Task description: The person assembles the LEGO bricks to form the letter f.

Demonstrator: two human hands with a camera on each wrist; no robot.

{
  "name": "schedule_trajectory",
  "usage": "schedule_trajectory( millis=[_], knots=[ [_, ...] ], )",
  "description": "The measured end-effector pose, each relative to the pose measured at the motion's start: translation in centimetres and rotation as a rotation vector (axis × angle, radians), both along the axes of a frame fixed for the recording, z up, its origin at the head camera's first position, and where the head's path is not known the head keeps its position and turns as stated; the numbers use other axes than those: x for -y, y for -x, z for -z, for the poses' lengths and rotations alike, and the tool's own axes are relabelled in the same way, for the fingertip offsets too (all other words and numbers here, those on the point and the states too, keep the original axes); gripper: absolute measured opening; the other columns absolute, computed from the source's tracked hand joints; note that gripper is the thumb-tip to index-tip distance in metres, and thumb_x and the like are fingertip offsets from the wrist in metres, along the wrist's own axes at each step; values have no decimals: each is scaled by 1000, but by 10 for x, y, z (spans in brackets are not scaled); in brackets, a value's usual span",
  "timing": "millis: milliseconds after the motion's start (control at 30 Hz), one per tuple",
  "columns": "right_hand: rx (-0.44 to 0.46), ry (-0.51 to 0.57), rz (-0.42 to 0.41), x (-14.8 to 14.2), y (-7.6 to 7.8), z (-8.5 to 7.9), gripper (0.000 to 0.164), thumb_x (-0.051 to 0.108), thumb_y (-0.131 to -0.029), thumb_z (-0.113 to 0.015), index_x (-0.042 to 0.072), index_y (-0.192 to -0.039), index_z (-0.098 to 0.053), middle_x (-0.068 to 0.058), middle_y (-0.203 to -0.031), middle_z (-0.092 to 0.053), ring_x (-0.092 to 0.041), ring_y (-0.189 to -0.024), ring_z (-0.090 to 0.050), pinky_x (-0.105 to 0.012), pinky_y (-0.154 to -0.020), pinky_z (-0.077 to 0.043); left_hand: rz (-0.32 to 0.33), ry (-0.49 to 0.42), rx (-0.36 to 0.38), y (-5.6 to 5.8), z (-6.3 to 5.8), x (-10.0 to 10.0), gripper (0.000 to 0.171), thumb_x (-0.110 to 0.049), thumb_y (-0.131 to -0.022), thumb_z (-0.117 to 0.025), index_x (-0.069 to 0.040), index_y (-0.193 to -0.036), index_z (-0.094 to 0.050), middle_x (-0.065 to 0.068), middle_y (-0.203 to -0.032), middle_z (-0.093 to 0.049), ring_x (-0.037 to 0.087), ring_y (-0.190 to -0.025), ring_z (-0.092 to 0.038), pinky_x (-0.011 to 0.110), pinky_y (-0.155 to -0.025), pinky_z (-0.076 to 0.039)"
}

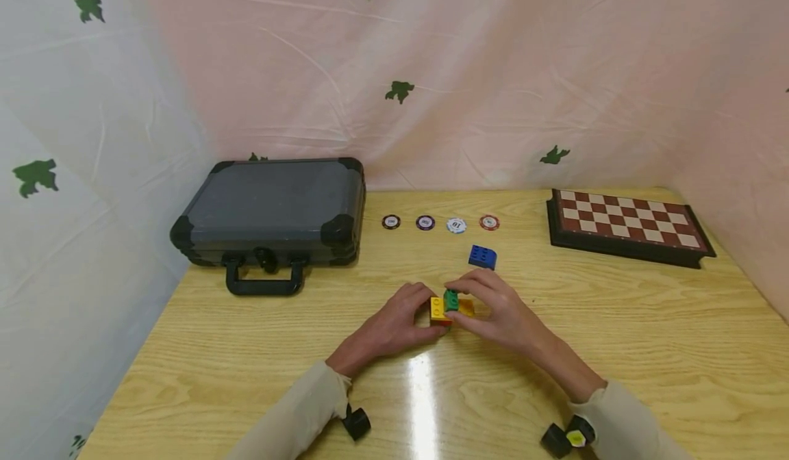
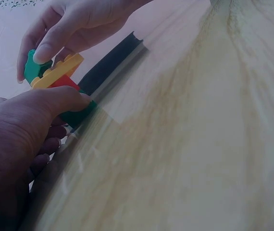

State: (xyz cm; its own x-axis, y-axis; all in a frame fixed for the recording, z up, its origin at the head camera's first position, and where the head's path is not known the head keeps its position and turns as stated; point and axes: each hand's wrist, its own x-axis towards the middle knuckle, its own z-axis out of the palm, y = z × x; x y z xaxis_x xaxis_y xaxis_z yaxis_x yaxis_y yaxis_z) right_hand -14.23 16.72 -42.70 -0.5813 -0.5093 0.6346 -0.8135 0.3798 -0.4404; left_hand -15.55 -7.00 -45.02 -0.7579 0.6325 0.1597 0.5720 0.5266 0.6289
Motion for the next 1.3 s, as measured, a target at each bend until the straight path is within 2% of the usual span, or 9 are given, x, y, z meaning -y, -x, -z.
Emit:
schedule_trajectory(
  millis=[267, 467, 633, 733, 967, 1100, 1300],
  knots=[
    [-1, -13, 5, 0, -1, 1, 44, 40, -100, -69, 1, -120, -71, -4, -117, -64, -22, -106, -60, -16, -97, -42, 0, -2, 3, 1, 1, 0, 37, -31, -94, -79, -14, -124, -66, -4, -116, -62, 14, -109, -52, 34, -98, -45],
    [-9, -13, -6, 1, 0, 2, 41, 34, -97, -75, 1, -120, -71, -4, -115, -64, -21, -105, -60, -16, -97, -42, 4, -9, -8, 1, 1, 0, 37, -32, -93, -79, -14, -123, -66, -3, -116, -62, 14, -109, -52, 34, -97, -46],
    [20, -30, 2, 1, -1, 1, 42, 18, -86, -87, 1, -121, -71, -3, -116, -64, -20, -107, -60, -17, -97, -43, 6, -15, -11, 1, 1, 0, 37, -31, -93, -80, -14, -123, -66, -4, -116, -62, 14, -108, -52, 33, -96, -46],
    [24, -38, 7, 1, -1, 0, 46, 10, -81, -90, 1, -122, -71, -3, -116, -64, -21, -107, -59, -17, -97, -44, 7, -19, -10, 0, 1, 1, 37, -31, -93, -80, -14, -123, -66, -4, -116, -62, 14, -108, -52, 33, -96, -46],
    [-5, -47, 10, 1, -1, 1, 44, 14, -83, -89, 1, -120, -71, -4, -115, -65, -22, -108, -60, -18, -98, -43, 8, -16, -12, 1, 2, 0, 37, -31, -93, -80, -15, -122, -66, -4, -116, -63, 13, -108, -53, 33, -96, -46],
    [-3, -57, 15, 1, -1, 1, 46, 11, -80, -90, 2, -121, -71, -4, -116, -65, -22, -109, -60, -19, -98, -44, 6, -18, -11, 1, 1, 0, 37, -30, -93, -80, -14, -123, -66, -4, -116, -63, 14, -108, -53, 33, -96, -46],
    [10, -84, 25, 2, -3, 0, 47, 10, -79, -90, 3, -122, -71, -3, -118, -65, -22, -111, -60, -29, -94, -51, 1, -16, -14, 1, 1, -1, 37, -30, -92, -81, -14, -122, -66, -4, -115, -63, 14, -107, -53, 32, -95, -46]
  ],
)
